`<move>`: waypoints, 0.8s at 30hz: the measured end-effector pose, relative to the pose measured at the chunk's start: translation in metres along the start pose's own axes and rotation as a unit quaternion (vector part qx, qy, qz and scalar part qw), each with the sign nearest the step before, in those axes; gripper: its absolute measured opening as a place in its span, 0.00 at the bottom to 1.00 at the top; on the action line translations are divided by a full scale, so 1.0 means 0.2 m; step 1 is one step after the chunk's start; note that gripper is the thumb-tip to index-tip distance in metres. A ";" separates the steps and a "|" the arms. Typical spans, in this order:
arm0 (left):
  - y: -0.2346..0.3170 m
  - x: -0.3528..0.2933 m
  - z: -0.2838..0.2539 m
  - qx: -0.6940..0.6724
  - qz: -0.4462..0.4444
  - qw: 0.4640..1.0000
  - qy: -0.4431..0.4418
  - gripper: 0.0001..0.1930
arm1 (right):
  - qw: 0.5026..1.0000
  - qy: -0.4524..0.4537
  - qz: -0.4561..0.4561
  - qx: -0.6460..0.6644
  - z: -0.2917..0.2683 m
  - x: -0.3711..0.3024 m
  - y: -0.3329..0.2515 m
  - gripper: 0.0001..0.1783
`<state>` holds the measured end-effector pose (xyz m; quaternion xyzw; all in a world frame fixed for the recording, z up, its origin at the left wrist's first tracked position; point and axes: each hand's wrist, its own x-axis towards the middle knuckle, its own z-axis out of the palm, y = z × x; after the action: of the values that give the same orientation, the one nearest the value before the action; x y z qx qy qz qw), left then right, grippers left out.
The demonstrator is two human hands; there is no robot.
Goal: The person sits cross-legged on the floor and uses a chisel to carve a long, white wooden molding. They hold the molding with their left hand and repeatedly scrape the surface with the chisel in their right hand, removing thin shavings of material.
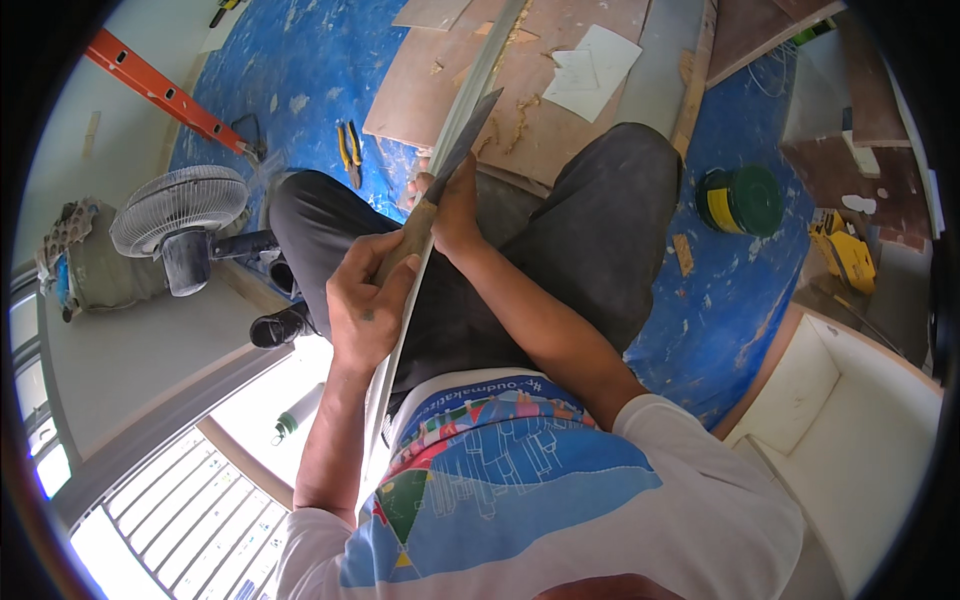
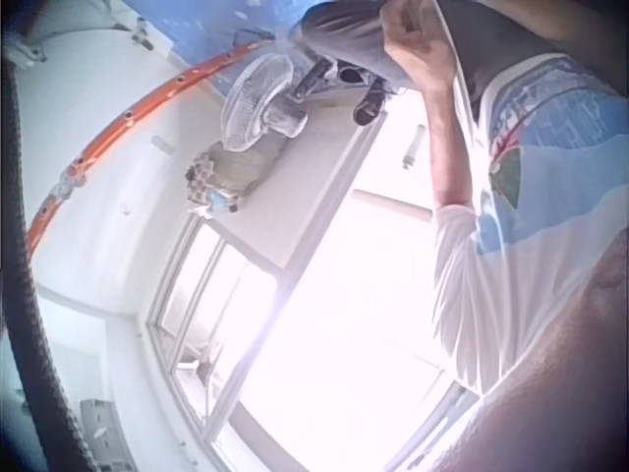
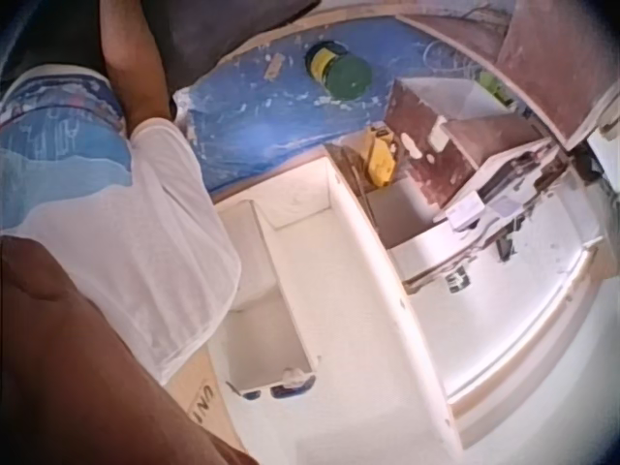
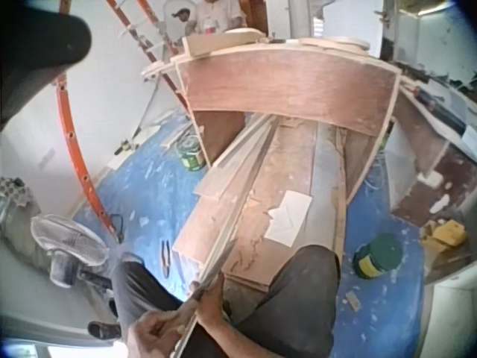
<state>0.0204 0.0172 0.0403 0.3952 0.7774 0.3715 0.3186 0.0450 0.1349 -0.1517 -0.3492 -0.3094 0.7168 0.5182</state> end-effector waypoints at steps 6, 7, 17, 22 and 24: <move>0.00 0.04 0.05 0.060 0.049 0.997 0.016 0.14 | 0.989 -0.011 -0.093 -0.115 -0.01 -0.02 -0.02 0.30; 0.00 0.06 0.06 0.081 0.066 0.994 0.017 0.14 | 0.988 -0.002 -0.095 -0.120 0.00 -0.02 -0.03 0.34; 0.08 0.27 0.10 0.113 0.074 0.991 -0.021 0.15 | 0.986 -0.040 -0.075 -0.142 -0.03 0.02 -0.05 0.37; 0.06 0.37 0.17 0.140 0.104 0.985 -0.011 0.19 | 0.991 -0.033 0.038 0.122 0.00 -0.01 0.00 0.31; 0.06 0.46 0.21 0.113 0.135 0.984 0.002 0.18 | 0.998 -0.031 0.005 0.059 0.02 -0.04 -0.02 0.26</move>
<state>0.0135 0.1142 0.0098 0.5293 0.7545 0.3214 0.2174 0.0455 0.1281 -0.1452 -0.2975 -0.2810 0.7467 0.5243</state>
